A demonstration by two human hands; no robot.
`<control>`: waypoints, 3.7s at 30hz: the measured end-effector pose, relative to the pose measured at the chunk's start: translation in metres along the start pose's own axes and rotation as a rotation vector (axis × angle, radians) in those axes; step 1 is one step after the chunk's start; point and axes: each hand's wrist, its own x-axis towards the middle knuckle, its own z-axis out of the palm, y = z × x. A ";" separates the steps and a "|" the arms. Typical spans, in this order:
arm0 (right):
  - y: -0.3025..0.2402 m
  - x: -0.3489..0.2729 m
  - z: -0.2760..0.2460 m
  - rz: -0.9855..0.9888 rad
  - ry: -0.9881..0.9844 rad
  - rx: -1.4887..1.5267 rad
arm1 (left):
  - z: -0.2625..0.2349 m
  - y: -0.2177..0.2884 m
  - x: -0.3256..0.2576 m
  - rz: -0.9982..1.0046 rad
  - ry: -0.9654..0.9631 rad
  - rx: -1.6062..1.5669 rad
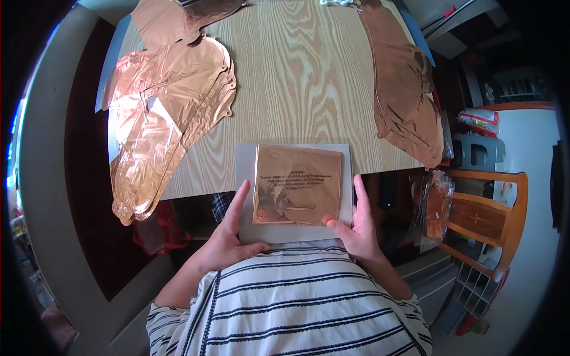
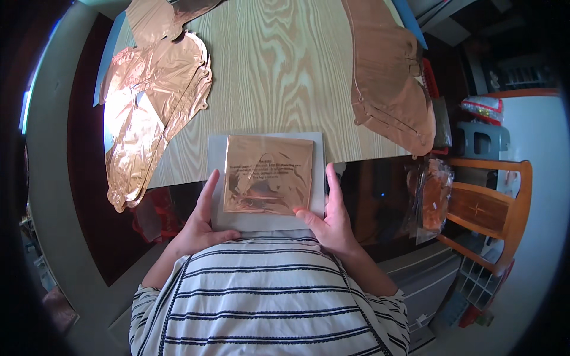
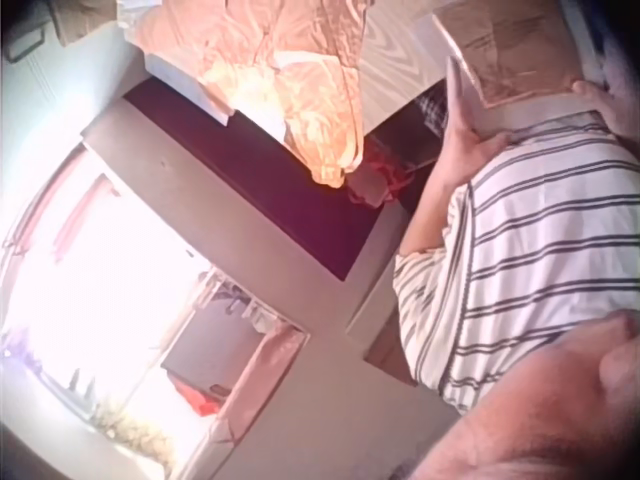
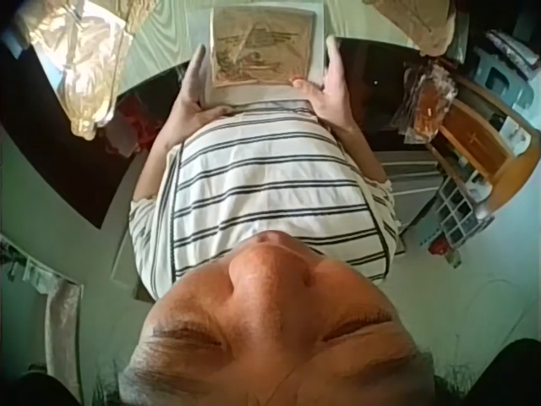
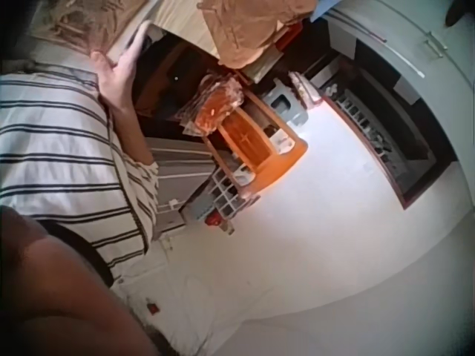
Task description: Folding metallic foil balloons and placing them into clear plastic packaging sleeves.
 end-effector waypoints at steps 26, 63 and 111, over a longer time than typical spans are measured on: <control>0.008 0.022 -0.019 -0.197 -0.085 -0.224 | 0.007 0.042 0.097 0.656 0.457 1.003; 0.046 0.020 0.026 0.097 0.045 0.293 | -0.008 0.000 0.072 0.509 0.370 1.039; 0.061 0.020 0.020 0.011 -0.029 0.266 | -0.068 0.065 0.185 -0.093 -0.065 0.211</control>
